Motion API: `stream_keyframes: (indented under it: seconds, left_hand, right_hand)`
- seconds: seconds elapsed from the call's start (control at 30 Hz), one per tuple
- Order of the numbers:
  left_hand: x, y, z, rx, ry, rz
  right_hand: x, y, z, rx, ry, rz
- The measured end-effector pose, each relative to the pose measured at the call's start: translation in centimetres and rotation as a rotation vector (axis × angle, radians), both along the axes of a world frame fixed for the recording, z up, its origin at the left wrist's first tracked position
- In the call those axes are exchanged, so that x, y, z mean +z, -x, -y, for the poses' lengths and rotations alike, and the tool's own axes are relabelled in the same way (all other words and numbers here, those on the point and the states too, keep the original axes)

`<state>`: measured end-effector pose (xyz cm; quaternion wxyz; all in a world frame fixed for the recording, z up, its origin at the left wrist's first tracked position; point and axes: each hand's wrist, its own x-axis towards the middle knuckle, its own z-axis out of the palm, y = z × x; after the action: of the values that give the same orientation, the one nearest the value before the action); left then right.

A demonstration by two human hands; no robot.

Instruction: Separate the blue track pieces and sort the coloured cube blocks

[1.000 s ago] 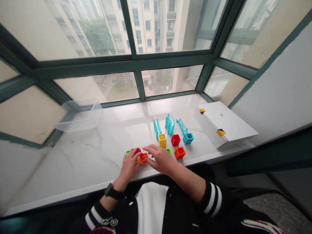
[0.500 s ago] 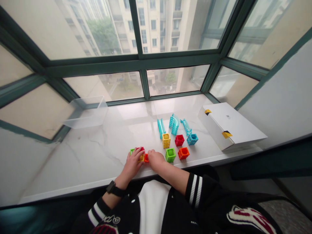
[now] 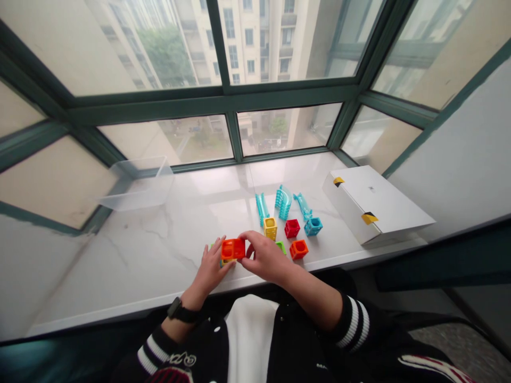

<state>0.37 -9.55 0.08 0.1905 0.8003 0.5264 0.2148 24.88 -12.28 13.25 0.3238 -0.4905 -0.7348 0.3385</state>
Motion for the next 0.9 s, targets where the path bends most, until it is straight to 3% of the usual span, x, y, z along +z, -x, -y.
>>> stream_keyframes:
  seconds: [0.17,0.27,0.33,0.57,0.9]
  left_hand:
    - [5.6,-1.3,1.0,-0.049,-0.134,0.426]
    - [8.3,-2.5,1.8,-0.083,-0.256,0.467]
    - [9.2,-3.2,2.2,-0.099,-0.315,0.441]
    - [9.6,-4.2,2.4,-0.061,-0.382,0.499]
    - [9.5,-4.9,2.7,0.013,0.057,0.694]
  right_hand:
    - [0.6,-1.4,0.3,-0.103,0.02,-0.196]
    - [0.1,-1.2,0.3,-0.112,0.039,-0.239]
    - [-0.2,-1.0,0.3,-0.095,0.048,-0.248]
    - [-0.2,-0.4,0.7,-0.087,0.02,-0.141]
    - [-0.5,-0.4,0.6,-0.104,-0.008,-0.238]
